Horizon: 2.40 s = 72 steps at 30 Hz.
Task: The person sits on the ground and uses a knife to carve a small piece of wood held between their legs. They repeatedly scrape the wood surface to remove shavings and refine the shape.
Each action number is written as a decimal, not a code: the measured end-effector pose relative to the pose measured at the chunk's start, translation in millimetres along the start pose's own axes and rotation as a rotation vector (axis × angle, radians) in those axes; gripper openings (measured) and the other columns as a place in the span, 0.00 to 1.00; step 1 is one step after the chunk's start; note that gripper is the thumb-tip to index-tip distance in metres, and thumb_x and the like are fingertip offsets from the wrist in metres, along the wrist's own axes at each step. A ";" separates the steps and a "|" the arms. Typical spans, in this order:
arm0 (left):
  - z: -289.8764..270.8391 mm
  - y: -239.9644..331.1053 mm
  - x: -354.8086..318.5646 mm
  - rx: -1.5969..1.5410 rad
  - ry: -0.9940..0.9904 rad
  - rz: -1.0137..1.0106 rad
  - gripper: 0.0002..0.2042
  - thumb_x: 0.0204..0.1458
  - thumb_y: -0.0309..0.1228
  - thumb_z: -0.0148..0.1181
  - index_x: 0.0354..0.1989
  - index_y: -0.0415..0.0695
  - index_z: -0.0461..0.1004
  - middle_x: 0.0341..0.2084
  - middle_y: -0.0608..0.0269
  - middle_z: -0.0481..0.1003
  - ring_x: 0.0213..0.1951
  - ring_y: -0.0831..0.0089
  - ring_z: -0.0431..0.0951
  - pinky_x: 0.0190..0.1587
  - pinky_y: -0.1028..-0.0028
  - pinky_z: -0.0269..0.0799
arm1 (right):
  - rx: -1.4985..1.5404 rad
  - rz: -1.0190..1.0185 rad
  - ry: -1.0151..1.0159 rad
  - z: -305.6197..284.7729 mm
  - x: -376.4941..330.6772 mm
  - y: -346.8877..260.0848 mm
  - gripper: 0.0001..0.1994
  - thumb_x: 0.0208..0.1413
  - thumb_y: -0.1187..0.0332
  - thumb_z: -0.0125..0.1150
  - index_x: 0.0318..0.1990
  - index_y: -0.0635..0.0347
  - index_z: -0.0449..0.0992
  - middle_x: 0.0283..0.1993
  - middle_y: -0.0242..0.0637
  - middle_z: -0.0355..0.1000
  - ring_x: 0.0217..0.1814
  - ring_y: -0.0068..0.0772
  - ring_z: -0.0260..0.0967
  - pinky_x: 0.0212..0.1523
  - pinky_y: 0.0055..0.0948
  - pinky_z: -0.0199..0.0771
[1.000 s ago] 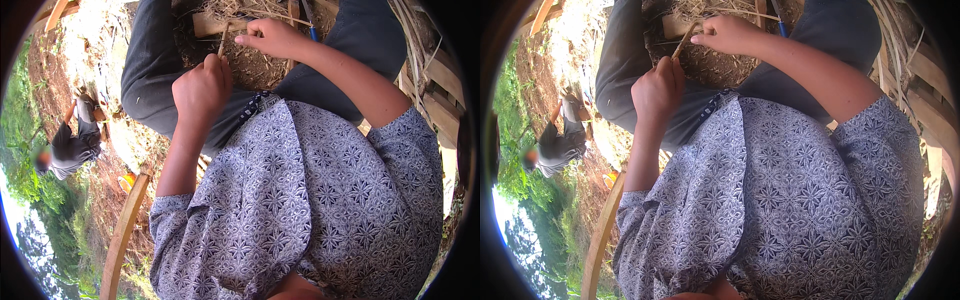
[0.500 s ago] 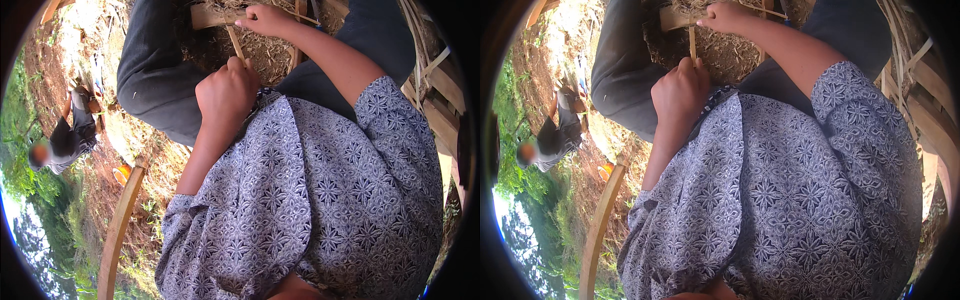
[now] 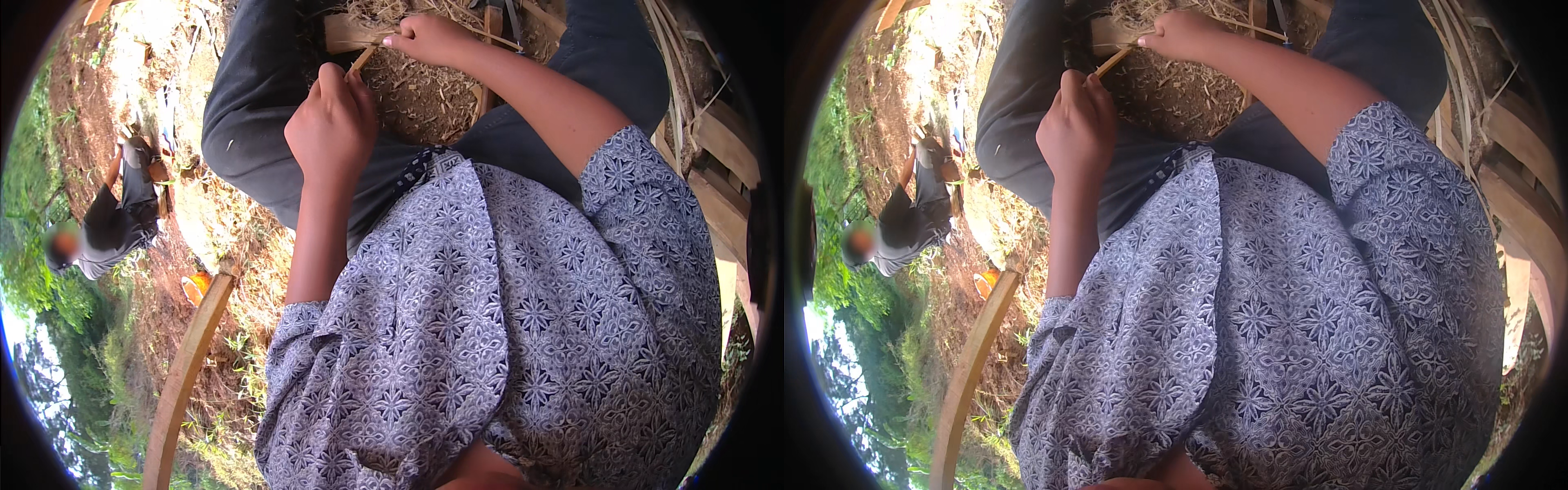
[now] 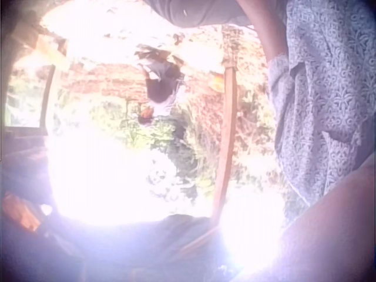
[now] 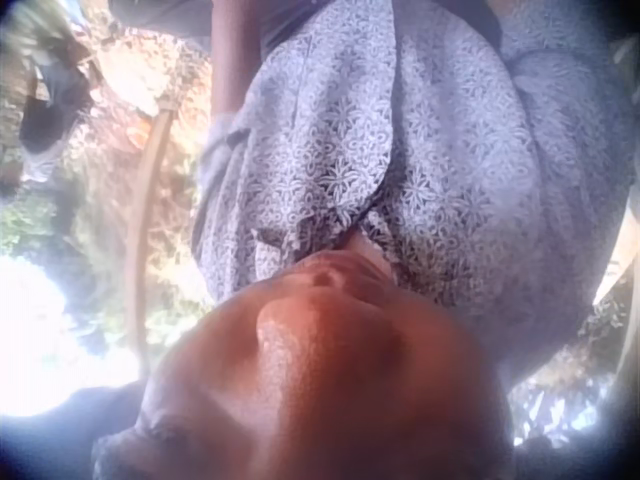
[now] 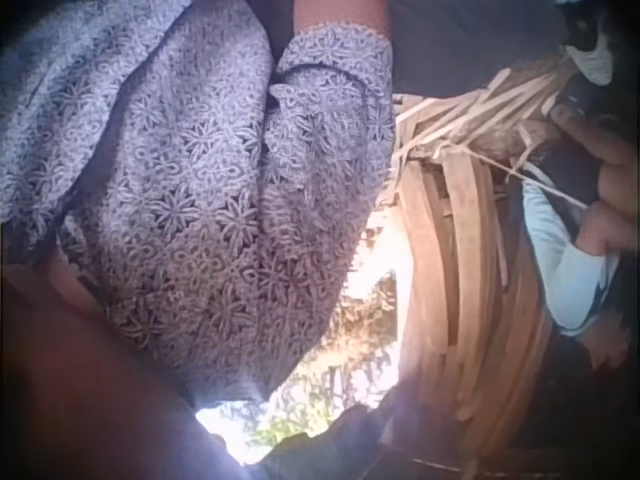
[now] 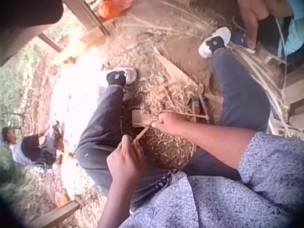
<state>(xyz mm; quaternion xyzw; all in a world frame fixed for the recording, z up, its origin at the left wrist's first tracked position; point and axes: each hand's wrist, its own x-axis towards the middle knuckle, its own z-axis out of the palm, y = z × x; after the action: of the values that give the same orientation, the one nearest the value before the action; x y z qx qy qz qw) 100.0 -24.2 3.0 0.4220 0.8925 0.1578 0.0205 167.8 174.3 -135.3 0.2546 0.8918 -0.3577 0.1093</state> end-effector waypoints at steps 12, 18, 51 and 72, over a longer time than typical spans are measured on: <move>4.9 8.0 12.9 -0.048 -0.047 0.168 0.08 0.61 0.31 0.56 0.32 0.45 0.65 0.19 0.55 0.75 0.20 0.52 0.78 0.20 0.57 0.71 | 0.116 0.077 -0.057 -24.9 -30.5 -11.1 0.25 0.61 0.39 0.60 0.31 0.55 0.76 0.23 0.37 0.75 0.27 0.33 0.75 0.31 0.39 0.74; -2.3 9.6 20.6 -0.026 -0.029 0.084 0.09 0.59 0.31 0.58 0.31 0.44 0.65 0.18 0.54 0.76 0.20 0.51 0.78 0.20 0.56 0.71 | 0.209 0.168 0.024 -0.4 -25.5 2.9 0.28 0.61 0.38 0.61 0.29 0.57 0.75 0.20 0.37 0.70 0.22 0.32 0.68 0.28 0.39 0.69; -16.1 -22.9 52.4 0.061 -0.282 0.810 0.07 0.57 0.32 0.58 0.31 0.49 0.65 0.21 0.65 0.69 0.19 0.69 0.77 0.19 0.67 0.71 | 0.097 -0.025 -0.033 -34.4 -48.6 4.2 0.27 0.61 0.37 0.61 0.29 0.55 0.73 0.19 0.36 0.69 0.22 0.34 0.69 0.28 0.39 0.70; -20.7 -11.2 36.2 -0.001 -0.239 0.484 0.09 0.60 0.32 0.60 0.31 0.47 0.66 0.21 0.63 0.73 0.19 0.60 0.76 0.21 0.63 0.70 | 0.189 0.143 -0.149 -24.1 -23.2 11.1 0.26 0.63 0.39 0.59 0.30 0.55 0.71 0.18 0.32 0.70 0.17 0.25 0.68 0.20 0.32 0.69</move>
<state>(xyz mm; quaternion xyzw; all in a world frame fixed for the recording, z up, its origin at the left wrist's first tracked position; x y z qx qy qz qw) 64.9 -8.8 22.8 0.6386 0.7569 0.1075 0.0876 193.0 189.1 -115.7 0.2995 0.8229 -0.4496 0.1761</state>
